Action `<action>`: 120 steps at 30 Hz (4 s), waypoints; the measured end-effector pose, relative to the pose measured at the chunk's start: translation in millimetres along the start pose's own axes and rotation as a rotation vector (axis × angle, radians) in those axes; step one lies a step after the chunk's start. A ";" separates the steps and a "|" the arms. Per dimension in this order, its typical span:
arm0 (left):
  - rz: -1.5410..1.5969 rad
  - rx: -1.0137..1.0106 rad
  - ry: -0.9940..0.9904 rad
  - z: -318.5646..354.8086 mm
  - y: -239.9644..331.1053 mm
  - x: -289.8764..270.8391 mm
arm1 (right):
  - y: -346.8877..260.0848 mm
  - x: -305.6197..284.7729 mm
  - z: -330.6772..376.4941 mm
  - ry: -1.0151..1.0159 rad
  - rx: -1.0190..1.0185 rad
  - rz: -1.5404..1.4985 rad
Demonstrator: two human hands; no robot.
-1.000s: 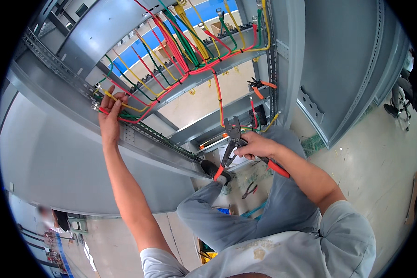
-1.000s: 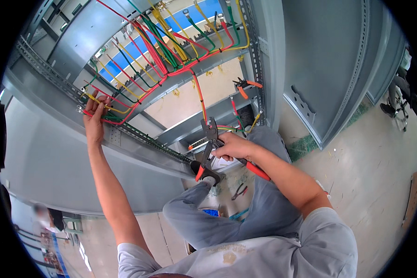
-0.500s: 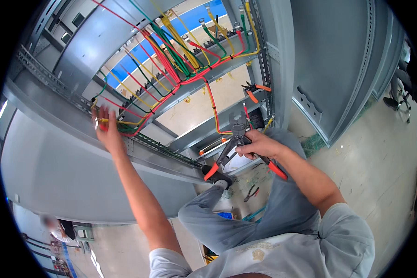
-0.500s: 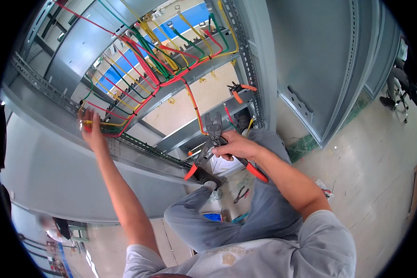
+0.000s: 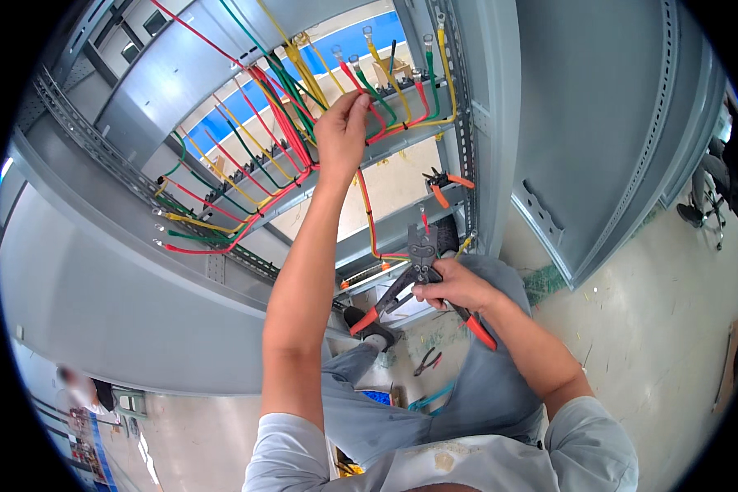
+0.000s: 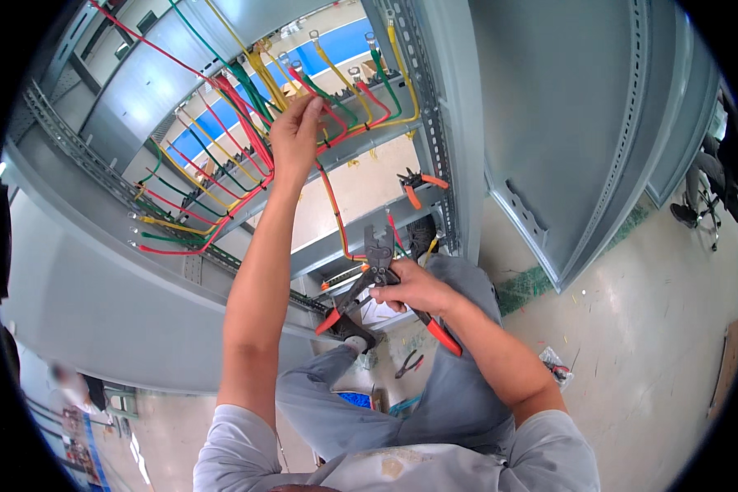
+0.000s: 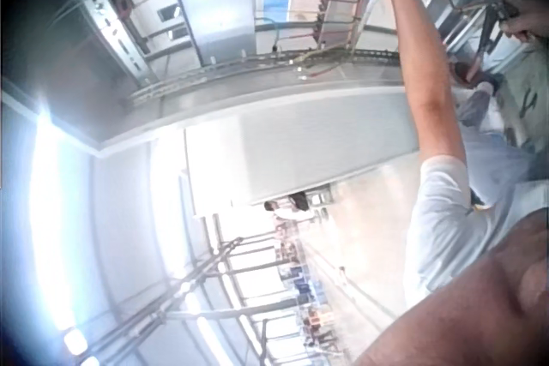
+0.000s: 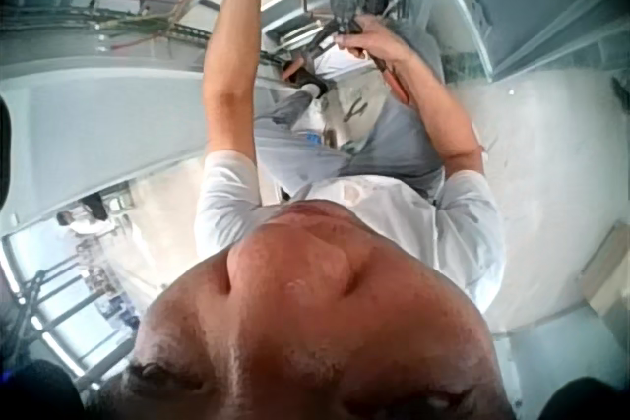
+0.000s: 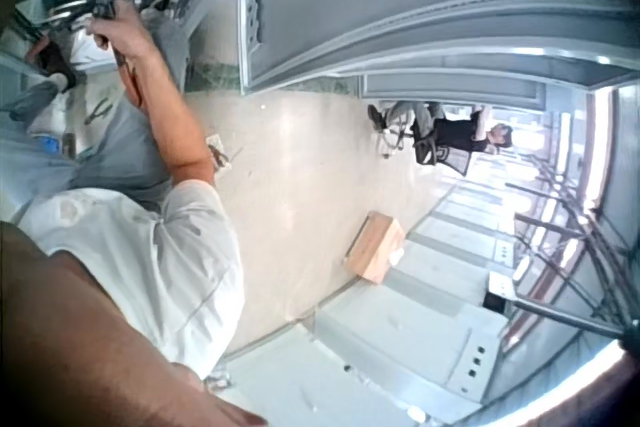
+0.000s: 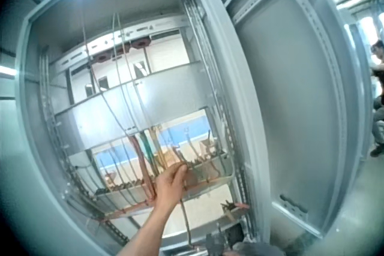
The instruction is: The person works inside an open electrical cabinet, using pliers to strip and crimp colored wires to terminal blocks. They repeatedly reach for small metal connectors from a tray on the floor and attach them to the wires, then secure the connections within the cabinet.
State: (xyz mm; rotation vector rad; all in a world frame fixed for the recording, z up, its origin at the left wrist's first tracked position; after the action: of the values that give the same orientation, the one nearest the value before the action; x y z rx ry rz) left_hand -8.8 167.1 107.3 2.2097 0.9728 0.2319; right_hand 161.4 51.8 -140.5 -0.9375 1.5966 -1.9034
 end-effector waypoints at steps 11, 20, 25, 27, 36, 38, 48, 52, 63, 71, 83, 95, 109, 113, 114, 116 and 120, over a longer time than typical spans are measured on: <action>-0.035 -0.008 0.136 -28.6 -34.7 19.8 | -0.8 -13.2 4.0 0.023 0.017 -0.056; 0.018 -0.009 0.147 -26.6 -29.1 15.5 | -1.5 -9.7 4.1 0.031 0.027 -0.050; 0.031 -0.013 0.100 -26.0 -10.5 17.7 | -0.1 -9.1 3.9 0.037 0.029 -0.054; -0.051 0.016 0.036 -30.5 -1.8 17.4 | 1.0 -8.0 4.3 0.035 0.033 -0.050; 0.419 -0.191 -0.179 -50.9 26.5 24.9 | -0.5 -8.6 3.8 0.036 0.025 -0.060; 0.490 -0.196 -0.192 -53.9 25.6 28.0 | 1.1 -9.9 2.9 0.032 0.018 -0.047; 0.167 -0.173 -0.174 -30.3 20.0 -3.0 | 19.8 -7.7 -2.2 0.081 0.089 0.052; 0.029 0.237 0.037 69.8 76.0 -55.5 | 6.0 -16.9 3.8 0.124 0.059 0.016; -0.005 -0.872 -0.350 407.4 -28.8 -172.0 | 23.1 87.8 9.2 -0.043 0.093 -0.085; 0.350 -1.113 0.247 496.0 -15.4 -259.4 | 61.8 238.4 5.7 -0.390 0.323 0.024; 0.236 -1.305 1.218 670.4 -23.3 -496.5 | 108.8 259.3 -32.0 -0.562 0.304 0.359; 0.366 -1.579 1.948 967.8 -186.9 -466.6 | 300.3 109.8 -32.6 -0.303 0.627 0.702; 0.370 -1.723 2.072 986.3 -234.6 -450.1 | 385.1 56.3 -7.4 -0.366 0.740 0.923; 0.315 -1.910 1.753 984.8 -221.6 -457.0 | 394.1 42.2 -6.7 -0.310 0.712 0.970; 0.293 -1.954 1.682 983.5 -215.4 -459.1 | 410.1 34.9 -5.2 -0.325 0.707 0.980; 0.294 -2.015 1.516 999.5 -204.2 -448.2 | 428.0 16.1 -14.4 -0.367 0.659 1.020; -0.131 -1.852 1.158 925.5 -176.1 -472.7 | 449.1 21.3 -16.8 -0.444 0.506 1.179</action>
State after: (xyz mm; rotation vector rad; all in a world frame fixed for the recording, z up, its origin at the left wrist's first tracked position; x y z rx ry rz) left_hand -57.2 -573.7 -641.0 0.1503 0.7217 1.6166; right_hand 105.6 -44.2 -576.5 -0.0760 0.9312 -1.0344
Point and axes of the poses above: each hand's wrist, its own z-axis away from the middle knuckle, its own x-axis out of the palm, y = z × x, the point moved 10 cm from there along -z, towards the middle knuckle, and after that the axes turned 11 degrees about y, right-handed, at the moved point
